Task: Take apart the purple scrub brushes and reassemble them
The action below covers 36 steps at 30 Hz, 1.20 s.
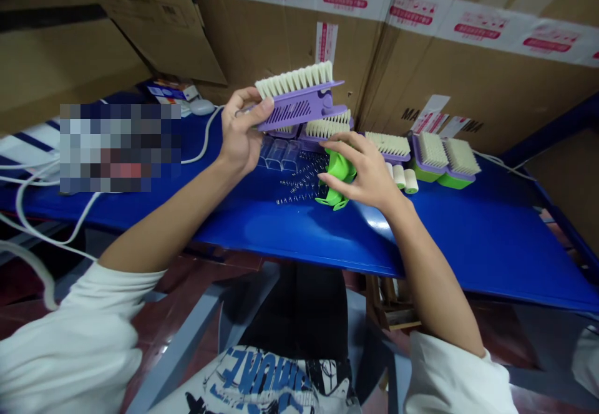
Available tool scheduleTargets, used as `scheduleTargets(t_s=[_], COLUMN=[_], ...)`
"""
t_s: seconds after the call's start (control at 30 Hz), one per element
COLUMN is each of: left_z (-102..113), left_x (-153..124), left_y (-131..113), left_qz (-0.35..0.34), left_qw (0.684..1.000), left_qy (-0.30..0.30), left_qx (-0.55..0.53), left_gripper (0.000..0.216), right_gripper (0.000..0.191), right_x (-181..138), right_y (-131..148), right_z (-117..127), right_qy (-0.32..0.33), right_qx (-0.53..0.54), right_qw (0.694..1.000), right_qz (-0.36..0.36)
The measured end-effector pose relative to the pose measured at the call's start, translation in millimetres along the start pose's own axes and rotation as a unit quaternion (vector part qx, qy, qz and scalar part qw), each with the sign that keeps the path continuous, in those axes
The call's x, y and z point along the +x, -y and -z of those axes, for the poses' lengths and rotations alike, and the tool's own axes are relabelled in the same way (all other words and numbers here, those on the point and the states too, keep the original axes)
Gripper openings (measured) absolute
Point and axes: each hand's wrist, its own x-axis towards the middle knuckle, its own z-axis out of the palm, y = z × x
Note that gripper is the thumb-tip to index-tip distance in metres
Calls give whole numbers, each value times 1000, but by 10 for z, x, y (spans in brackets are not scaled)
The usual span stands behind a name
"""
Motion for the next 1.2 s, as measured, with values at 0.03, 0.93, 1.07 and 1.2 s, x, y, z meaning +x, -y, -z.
scheduleTargets(t_s=[0.03,0.93,1.07,1.2], left_z=[-19,-178,-190,39], left_x=[-12,-355,-337,30], left_y=[-7,-62,-73,-116], left_qz=[9,37,61,-28], left_qw=[1000,991,989,991], left_qy=[-11,125,133,100], left_qx=[-10,34,38,85], left_gripper=[46,74,80,77], right_gripper=[57,106,93,82], right_x=[-5,-98,-118,-158], right_y=[5,-64,-115,-496], right_z=[-11,10,121,317], right_qy=[-2,-163,-185,-307], right_qx=[-6,41,29,81], right_qw=[1000,983,978,946], right_qz=[5,-73,-96,-70])
